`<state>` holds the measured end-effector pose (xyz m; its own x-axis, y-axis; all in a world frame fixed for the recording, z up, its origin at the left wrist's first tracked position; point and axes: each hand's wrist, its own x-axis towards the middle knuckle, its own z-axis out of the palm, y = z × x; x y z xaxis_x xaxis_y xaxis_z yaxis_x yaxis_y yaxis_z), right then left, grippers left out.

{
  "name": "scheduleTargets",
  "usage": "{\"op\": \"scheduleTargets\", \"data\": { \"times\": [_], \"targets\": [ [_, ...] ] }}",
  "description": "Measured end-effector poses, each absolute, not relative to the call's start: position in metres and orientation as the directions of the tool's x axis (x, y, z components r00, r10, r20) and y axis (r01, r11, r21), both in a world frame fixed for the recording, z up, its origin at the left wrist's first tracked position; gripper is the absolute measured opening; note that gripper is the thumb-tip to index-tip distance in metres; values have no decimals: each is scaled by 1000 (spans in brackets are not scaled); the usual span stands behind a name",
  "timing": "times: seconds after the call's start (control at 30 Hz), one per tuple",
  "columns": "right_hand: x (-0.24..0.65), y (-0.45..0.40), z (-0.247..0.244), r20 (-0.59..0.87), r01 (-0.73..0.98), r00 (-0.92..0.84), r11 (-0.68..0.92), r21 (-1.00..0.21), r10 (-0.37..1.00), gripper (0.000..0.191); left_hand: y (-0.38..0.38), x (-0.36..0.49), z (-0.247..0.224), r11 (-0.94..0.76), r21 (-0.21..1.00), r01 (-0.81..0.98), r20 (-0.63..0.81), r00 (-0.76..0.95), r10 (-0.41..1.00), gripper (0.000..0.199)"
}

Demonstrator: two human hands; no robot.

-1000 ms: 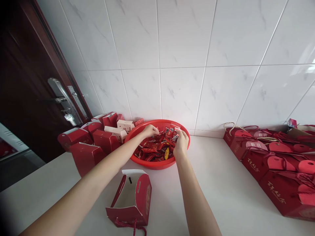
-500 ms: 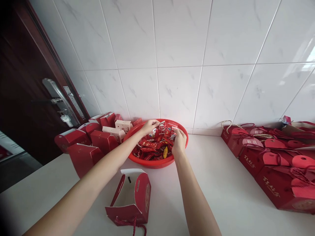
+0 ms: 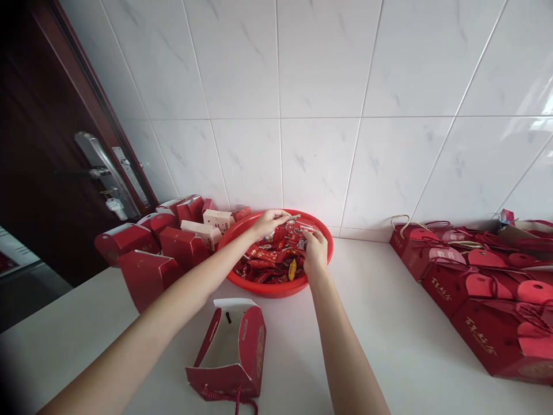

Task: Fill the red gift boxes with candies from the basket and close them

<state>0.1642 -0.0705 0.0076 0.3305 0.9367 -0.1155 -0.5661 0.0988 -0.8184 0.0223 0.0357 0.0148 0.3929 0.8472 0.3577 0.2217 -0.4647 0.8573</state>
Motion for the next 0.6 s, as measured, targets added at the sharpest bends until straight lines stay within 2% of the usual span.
{"op": "scheduleTargets", "data": {
  "times": [0.3,0.6],
  "targets": [
    [162,-75,10,-102,-521,314,81,-850,944,10,30,25,20,-432,881,191,319,435,842,43],
    [160,-74,7,-71,-493,344,115,-862,936,12,26,27,21,-289,937,196,181,436,882,30]
  ]
}}
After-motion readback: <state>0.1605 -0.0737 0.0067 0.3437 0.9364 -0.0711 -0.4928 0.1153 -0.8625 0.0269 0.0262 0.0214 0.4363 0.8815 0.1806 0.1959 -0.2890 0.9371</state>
